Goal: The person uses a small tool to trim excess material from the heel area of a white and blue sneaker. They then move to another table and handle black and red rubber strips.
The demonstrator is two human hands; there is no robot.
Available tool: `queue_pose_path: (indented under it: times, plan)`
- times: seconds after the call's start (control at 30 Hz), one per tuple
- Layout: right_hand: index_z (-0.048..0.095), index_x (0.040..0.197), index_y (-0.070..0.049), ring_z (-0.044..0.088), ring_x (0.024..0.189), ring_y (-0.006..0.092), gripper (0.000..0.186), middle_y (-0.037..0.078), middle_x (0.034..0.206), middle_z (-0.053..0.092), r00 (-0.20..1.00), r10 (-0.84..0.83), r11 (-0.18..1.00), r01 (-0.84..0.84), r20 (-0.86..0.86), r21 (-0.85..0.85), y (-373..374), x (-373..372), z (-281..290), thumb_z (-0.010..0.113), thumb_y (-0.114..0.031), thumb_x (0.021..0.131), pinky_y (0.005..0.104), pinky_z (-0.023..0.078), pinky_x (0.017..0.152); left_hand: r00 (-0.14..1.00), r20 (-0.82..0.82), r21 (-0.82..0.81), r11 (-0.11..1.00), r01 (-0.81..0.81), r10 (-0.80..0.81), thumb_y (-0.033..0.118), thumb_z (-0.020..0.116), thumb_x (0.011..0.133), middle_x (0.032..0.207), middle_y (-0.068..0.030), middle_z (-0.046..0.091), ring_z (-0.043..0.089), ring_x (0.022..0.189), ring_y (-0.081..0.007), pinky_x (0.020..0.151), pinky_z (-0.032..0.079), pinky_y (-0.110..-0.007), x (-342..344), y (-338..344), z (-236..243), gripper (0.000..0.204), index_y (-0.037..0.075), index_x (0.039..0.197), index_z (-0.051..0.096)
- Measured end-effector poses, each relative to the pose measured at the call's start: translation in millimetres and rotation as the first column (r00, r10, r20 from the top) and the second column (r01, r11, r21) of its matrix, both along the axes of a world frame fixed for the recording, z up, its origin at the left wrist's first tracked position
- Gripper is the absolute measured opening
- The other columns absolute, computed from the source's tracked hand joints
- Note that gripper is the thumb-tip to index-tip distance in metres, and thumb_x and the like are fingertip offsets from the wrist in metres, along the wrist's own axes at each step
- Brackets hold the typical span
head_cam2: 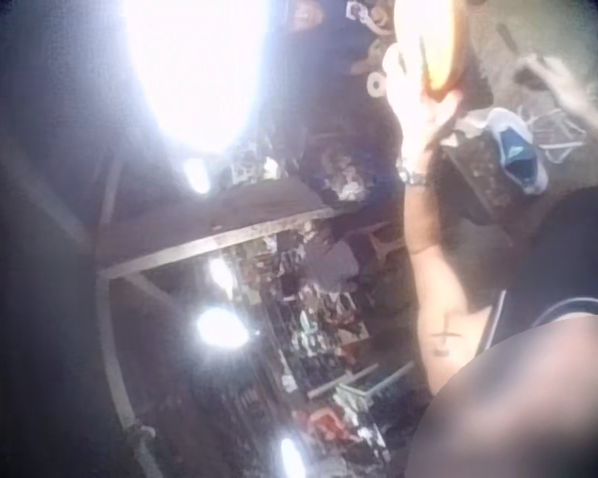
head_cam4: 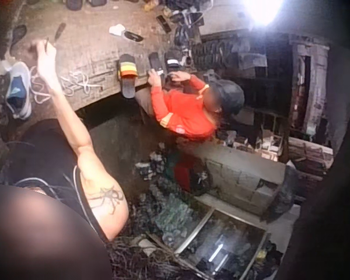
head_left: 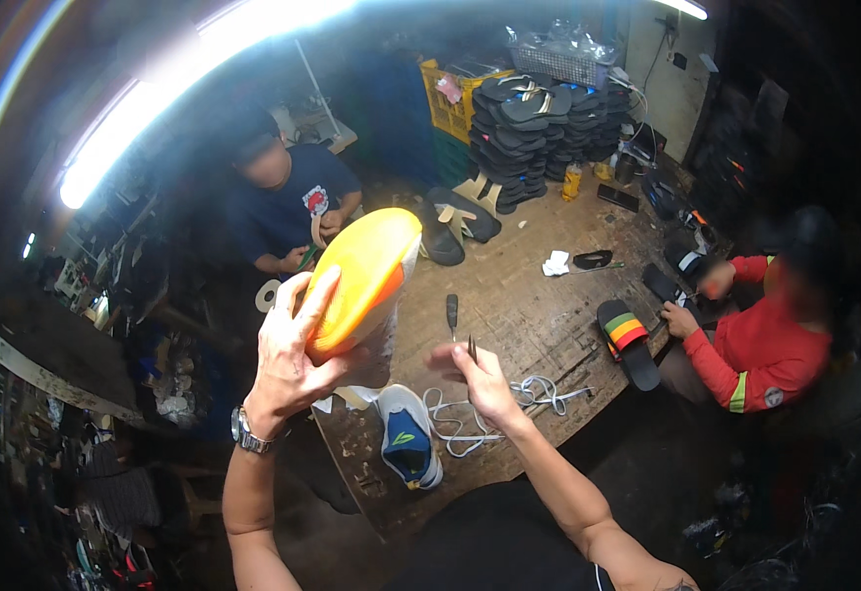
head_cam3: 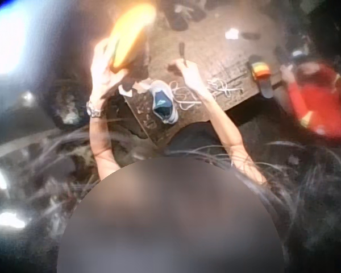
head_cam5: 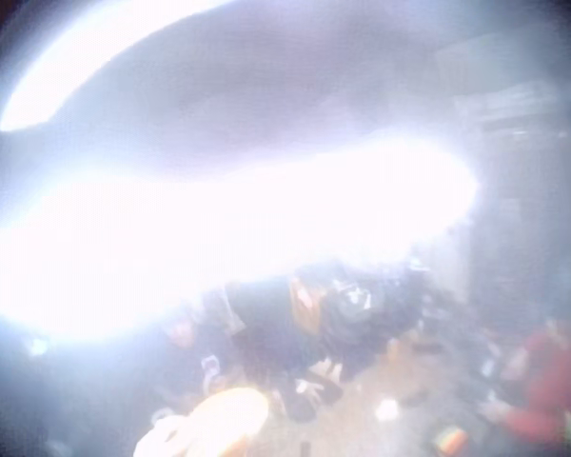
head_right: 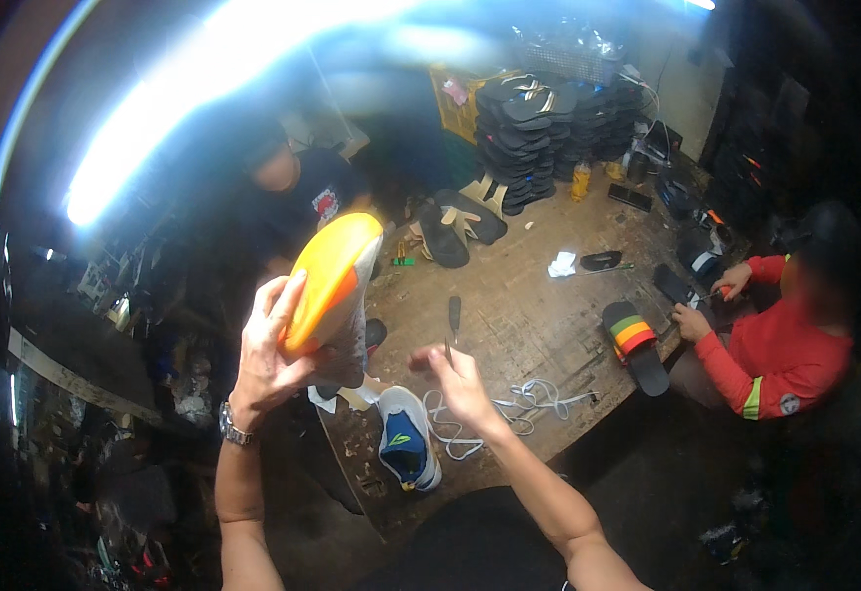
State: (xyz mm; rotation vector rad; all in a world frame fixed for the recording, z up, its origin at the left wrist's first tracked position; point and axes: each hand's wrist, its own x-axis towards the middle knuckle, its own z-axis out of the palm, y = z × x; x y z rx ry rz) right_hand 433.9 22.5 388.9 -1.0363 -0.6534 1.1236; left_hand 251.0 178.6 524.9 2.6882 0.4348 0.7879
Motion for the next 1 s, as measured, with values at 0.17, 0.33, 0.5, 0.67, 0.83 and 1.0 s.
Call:
queue_pose_path:
  times: [0.17, 0.33, 0.5, 0.67, 0.83, 1.0]
  plan:
    - [0.048, 0.143, 0.004, 0.039, 0.143, 0.0297, 0.047, 0.02, 0.148, 0.049, 0.94, -0.196, 0.884, 0.046, 0.28, 0.465, -3, -42, 3, 0.044, -0.027, 0.108, 0.0476, 0.036, 0.114, 0.996, 0.08, 0.041, 0.999, -0.033, 0.03, 0.024, 0.084, 0.065, 0.131, -0.0225, 0.054, 0.062, 0.112, -0.0386, 0.098, 0.049, -0.043, 0, -7, -18, 0.086, 0.008, 0.144, 0.053]
    - [0.065, 0.117, 0.002, 0.065, 0.105, 0.0202, 0.036, 0.014, 0.113, 0.068, 0.982, -0.026, 1.0, 0.023, 0.189, 0.016, -17, -40, 13, 0.042, -0.025, 0.109, 0.0378, 0.053, 0.095, 0.969, 0.23, -0.208, 0.977, -0.038, 0.086, 0.02, 0.086, 0.069, 0.136, -0.0191, 0.055, 0.054, 0.127, -0.0321, 0.109, 0.041, -0.04, -31, -3, -29, 0.089, 0.001, 0.147, 0.047]
    - [0.052, 0.137, -0.003, 0.058, 0.112, 0.0183, 0.037, 0.011, 0.13, 0.059, 0.998, 0.037, 0.913, -0.017, -0.042, 0.408, 11, -57, 35, 0.041, -0.024, 0.109, 0.0349, 0.048, 0.096, 0.95, 0.297, -0.381, 0.924, 0.029, 0.093, 0.017, 0.085, 0.073, 0.137, -0.0147, 0.054, 0.051, 0.129, -0.0268, 0.111, 0.037, -0.038, -50, -24, -60, 0.085, -0.001, 0.146, 0.046]
    - [0.06, 0.099, -0.002, 0.06, 0.073, 0.0127, 0.037, 0.005, 0.086, 0.062, 0.569, 0.808, 0.571, -0.82, 0.157, 0.033, -57, -21, -29, 0.043, -0.033, 0.109, 0.0296, 0.051, 0.067, 0.898, 0.345, -0.63, 0.777, 0.005, 0.273, 0.014, 0.082, 0.079, 0.138, -0.0103, 0.054, 0.05, 0.129, -0.0227, 0.111, 0.035, -0.036, -95, -63, -72, 0.079, -0.001, 0.147, 0.045]
    - [0.065, 0.113, 0.0, 0.069, 0.098, 0.0395, 0.032, 0.022, 0.105, 0.071, 0.258, 0.613, 0.787, -0.282, 0.747, -0.548, -41, 63, -134, 0.06, -0.023, 0.092, 0.0477, 0.053, 0.084, 0.818, 0.352, -0.742, 0.668, -0.053, 0.456, 0.01, 0.076, 0.082, 0.143, -0.0099, 0.052, 0.05, 0.128, -0.0198, 0.11, 0.037, -0.034, -118, -117, -99, 0.077, 0.004, 0.151, 0.042]
    - [0.067, 0.108, 0.001, 0.065, 0.107, 0.0417, 0.033, 0.026, 0.107, 0.069, 0.157, 0.494, 0.865, 0.004, 0.855, -0.501, 15, 106, -227, 0.065, -0.012, 0.077, 0.0479, 0.052, 0.091, 0.635, 0.247, -0.85, 0.478, -0.221, 0.732, 0.019, 0.07, 0.093, 0.107, 0.0013, 0.063, 0.057, 0.094, -0.0082, 0.087, 0.049, -0.026, -111, -209, -160, 0.051, 0.007, 0.139, 0.054]
